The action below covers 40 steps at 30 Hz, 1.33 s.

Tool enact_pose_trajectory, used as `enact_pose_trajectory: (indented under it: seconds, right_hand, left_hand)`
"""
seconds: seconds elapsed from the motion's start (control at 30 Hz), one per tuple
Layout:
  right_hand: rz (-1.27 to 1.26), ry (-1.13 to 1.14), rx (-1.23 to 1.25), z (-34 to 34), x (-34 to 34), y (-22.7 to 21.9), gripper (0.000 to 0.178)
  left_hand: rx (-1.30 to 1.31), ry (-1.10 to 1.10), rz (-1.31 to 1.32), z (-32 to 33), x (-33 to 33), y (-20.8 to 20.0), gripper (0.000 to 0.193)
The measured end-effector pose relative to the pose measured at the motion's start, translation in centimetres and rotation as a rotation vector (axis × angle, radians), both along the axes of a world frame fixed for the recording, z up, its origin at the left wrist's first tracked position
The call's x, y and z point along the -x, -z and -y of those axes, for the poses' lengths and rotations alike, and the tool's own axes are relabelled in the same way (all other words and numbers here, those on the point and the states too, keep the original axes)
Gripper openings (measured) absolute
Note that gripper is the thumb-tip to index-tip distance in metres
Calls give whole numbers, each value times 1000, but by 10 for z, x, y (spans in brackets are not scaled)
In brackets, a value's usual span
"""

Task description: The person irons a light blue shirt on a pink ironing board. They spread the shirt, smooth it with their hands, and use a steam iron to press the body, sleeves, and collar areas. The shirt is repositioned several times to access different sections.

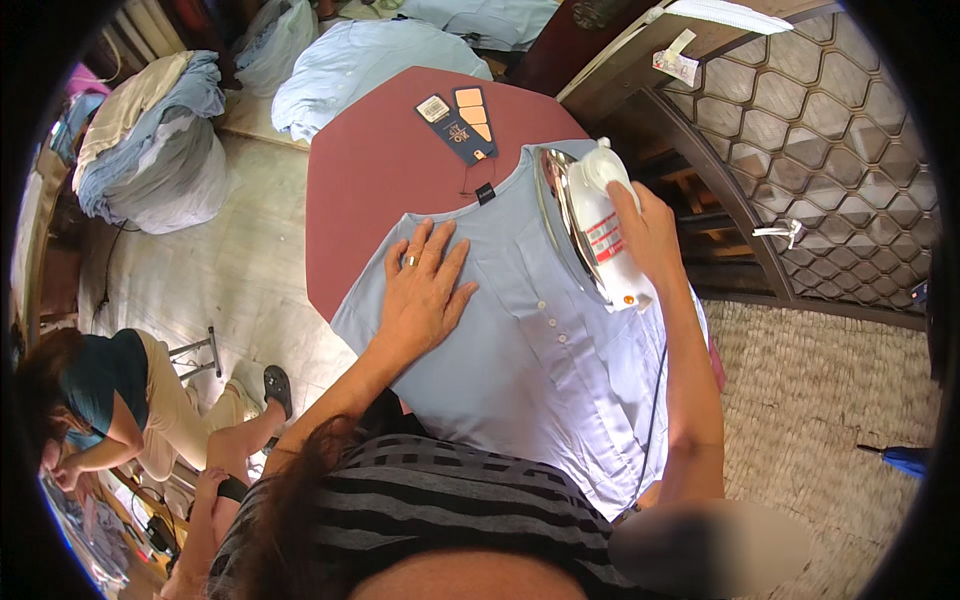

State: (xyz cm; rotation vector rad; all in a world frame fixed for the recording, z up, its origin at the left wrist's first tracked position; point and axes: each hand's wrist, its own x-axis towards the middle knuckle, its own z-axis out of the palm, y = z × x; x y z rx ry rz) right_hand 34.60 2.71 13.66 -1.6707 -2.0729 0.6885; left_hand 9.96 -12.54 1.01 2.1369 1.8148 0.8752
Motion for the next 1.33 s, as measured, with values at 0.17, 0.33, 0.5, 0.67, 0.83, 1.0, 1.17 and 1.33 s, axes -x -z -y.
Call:
enact_pose_trajectory:
  seconds: [0.17, 0.33, 0.5, 0.67, 0.83, 1.0, 1.17, 1.33]
  right_hand:
    - [71, -40, -52, -40, 29, 3, 55]
    - [80, -40, 15, -69, 41, 3, 61]
    - [42, 32, 207, -47, 25, -6, 55]
    - [76, 91, 186, -9, -24, -4, 56]
    - [9, 85, 220, 25, -36, -9, 46]
    - [10, -264, 93, 40, -18, -24, 38]
    - [187, -622, 94, 15, 8, -12, 45]
    - [249, -842, 69, -3, 27, 3, 37]
  left_hand:
    - [33, 59, 49, 1, 7, 1, 58]
    - [51, 73, -58, -2, 26, -5, 63]
    - [40, 102, -102, -10, 38, 0, 64]
    - [33, 120, -130, -11, 36, -3, 64]
    - [-7, 103, -160, -11, 34, 0, 57]
    - [-50, 78, -46, -18, 39, 8, 45]
    - [-179, -108, 159, -26, 46, 14, 42]
    - [-10, -299, 67, -22, 54, 14, 45]
